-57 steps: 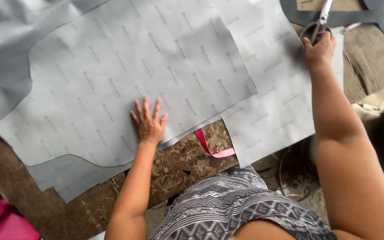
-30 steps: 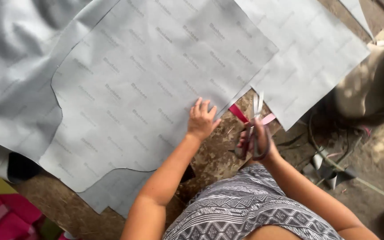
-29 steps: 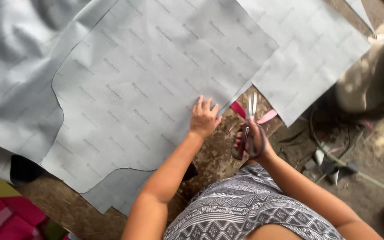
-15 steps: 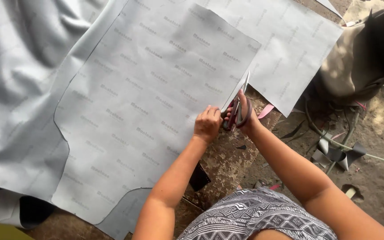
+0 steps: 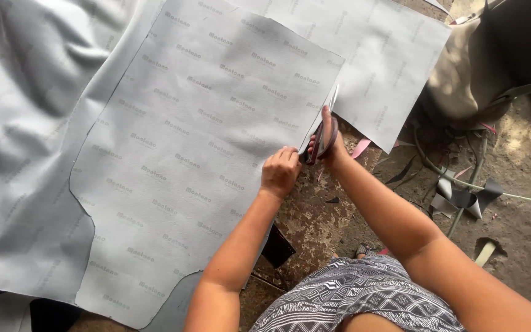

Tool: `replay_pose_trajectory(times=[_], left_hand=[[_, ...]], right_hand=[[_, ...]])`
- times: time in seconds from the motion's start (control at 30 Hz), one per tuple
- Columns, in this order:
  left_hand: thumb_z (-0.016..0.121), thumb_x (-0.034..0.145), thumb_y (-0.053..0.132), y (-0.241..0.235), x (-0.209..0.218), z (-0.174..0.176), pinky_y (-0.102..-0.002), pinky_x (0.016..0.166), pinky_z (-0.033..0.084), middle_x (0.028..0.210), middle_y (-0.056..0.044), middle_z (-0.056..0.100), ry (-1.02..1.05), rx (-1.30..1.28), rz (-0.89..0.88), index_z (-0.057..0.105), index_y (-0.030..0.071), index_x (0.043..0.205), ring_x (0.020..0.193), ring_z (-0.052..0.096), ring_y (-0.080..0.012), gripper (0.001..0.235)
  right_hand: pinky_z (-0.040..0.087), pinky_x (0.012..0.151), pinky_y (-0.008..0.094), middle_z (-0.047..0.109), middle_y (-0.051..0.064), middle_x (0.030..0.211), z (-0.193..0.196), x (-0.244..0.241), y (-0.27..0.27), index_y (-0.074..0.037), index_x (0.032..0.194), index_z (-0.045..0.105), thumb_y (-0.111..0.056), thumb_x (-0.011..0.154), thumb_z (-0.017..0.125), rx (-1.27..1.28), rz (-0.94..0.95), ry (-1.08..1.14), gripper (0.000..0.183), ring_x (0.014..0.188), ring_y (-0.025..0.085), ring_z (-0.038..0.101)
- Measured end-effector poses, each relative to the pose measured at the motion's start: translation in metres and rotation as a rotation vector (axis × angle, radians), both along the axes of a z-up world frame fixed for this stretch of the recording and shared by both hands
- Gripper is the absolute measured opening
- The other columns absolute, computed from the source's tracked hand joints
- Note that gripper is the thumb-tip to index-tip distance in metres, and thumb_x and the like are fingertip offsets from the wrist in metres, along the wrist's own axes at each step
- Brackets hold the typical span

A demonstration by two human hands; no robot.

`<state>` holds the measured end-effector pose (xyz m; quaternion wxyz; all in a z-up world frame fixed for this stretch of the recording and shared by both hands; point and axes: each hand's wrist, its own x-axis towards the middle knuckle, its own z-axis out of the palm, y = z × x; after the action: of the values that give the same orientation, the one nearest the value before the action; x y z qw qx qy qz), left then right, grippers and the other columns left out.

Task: Cutting out a specific pattern from a large piece of grey upholstery fabric using scissors on a workshop table.

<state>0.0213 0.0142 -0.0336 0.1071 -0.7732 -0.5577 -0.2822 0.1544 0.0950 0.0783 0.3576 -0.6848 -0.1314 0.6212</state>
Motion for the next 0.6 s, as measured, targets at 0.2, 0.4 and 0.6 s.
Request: replay_pose_trajectory(times=[0.2, 0.4, 0.6], left_hand=[[0.064, 0.082, 0.018, -0.003, -0.001, 0.019, -0.028, 0.067, 0.056, 0.091, 0.003, 0.07, -0.023, -0.022, -0.009, 0.066, 0.018, 0.083, 0.088, 0.072, -0.0188, 0.003], [0.064, 0.083, 0.017, -0.003, 0.0, 0.015, -0.026, 0.068, 0.056, 0.09, 0.002, 0.071, -0.045, -0.051, -0.023, 0.067, 0.018, 0.084, 0.088, 0.072, -0.0176, 0.003], [0.066, 0.08, 0.018, -0.002, 0.002, 0.004, -0.027, 0.069, 0.056, 0.091, 0.003, 0.07, -0.018, 0.001, 0.007, 0.066, 0.02, 0.083, 0.089, 0.072, -0.0168, 0.004]], right_hand=[[0.05, 0.043, 0.028, 0.055, 0.017, 0.087, -0.004, 0.001, 0.013, -0.009, 0.15, 0.038, -0.079, 0.084, 0.063, 0.038, -0.071, -0.003, 0.099, 0.065, 0.023, 0.059], [0.056, 0.072, 0.035, 0.049, 0.026, 0.129, -0.006, 0.024, 0.049, -0.019, 0.16, 0.024, -0.089, 0.081, 0.061, 0.091, 0.086, -0.024, 0.113, 0.101, 0.031, 0.055], [0.059, 0.072, 0.037, 0.056, 0.024, 0.121, -0.004, 0.02, 0.057, -0.011, 0.158, 0.028, -0.084, 0.085, 0.061, 0.154, 0.041, -0.034, 0.109, 0.096, 0.03, 0.061]])
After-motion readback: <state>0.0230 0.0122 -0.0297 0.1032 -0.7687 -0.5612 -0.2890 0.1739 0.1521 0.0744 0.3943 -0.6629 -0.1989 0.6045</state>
